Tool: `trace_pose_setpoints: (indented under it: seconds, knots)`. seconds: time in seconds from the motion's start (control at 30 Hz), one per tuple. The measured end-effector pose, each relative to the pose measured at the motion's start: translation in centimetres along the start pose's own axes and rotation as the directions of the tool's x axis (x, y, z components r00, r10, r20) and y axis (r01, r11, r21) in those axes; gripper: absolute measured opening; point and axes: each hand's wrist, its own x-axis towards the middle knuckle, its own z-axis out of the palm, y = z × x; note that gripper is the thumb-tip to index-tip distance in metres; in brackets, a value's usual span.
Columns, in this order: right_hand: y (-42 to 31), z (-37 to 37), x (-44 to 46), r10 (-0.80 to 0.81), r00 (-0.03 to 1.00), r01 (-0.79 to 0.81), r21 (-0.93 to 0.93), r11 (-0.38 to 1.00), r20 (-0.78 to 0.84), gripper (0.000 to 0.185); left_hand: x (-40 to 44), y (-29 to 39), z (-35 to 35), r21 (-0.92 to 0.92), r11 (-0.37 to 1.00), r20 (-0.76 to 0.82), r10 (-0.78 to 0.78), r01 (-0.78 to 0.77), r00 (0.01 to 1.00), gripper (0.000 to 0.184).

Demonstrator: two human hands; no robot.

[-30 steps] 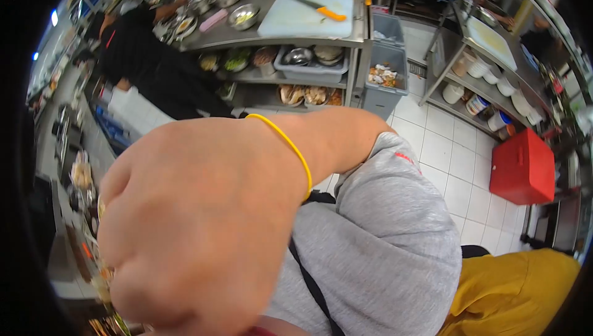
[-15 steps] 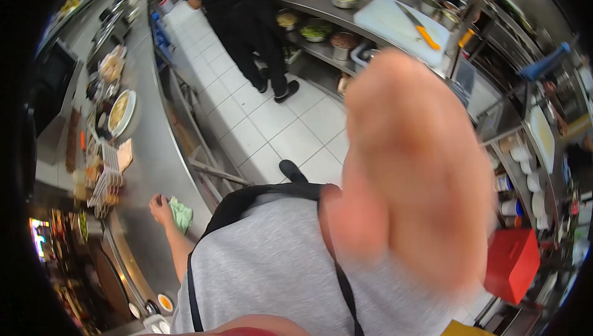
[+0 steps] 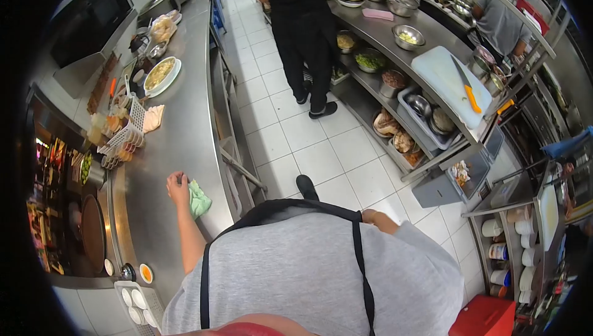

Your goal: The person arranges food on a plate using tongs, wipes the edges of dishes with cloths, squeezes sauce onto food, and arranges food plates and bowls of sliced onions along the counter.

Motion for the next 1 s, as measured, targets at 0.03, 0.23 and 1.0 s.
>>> trace_pose_setpoints:
  seconds: [0.03,0.23,1.0]
  knots:
    - [0.9,-1.4,0.1,0.118,0.992,-0.123,0.124,0.985,0.044,0.028,-0.6,0.0,-0.1,0.026,1.0,0.015,-0.001,0.0,1.0,0.019]
    - [0.1,-7.8,-5.6,0.084,0.888,0.049,0.274,0.96,-0.452,0.024,-1.0,0.7,-0.5,0.002,1.0,0.015,-0.016,0.016,1.0,0.018]
    - [-3.5,-6.3,-1.6,-0.427,0.876,0.278,-0.491,0.826,-0.223,0.024,-1.6,1.1,-0.8,-0.01,1.0,0.021,0.015,-0.015,1.0,0.018]
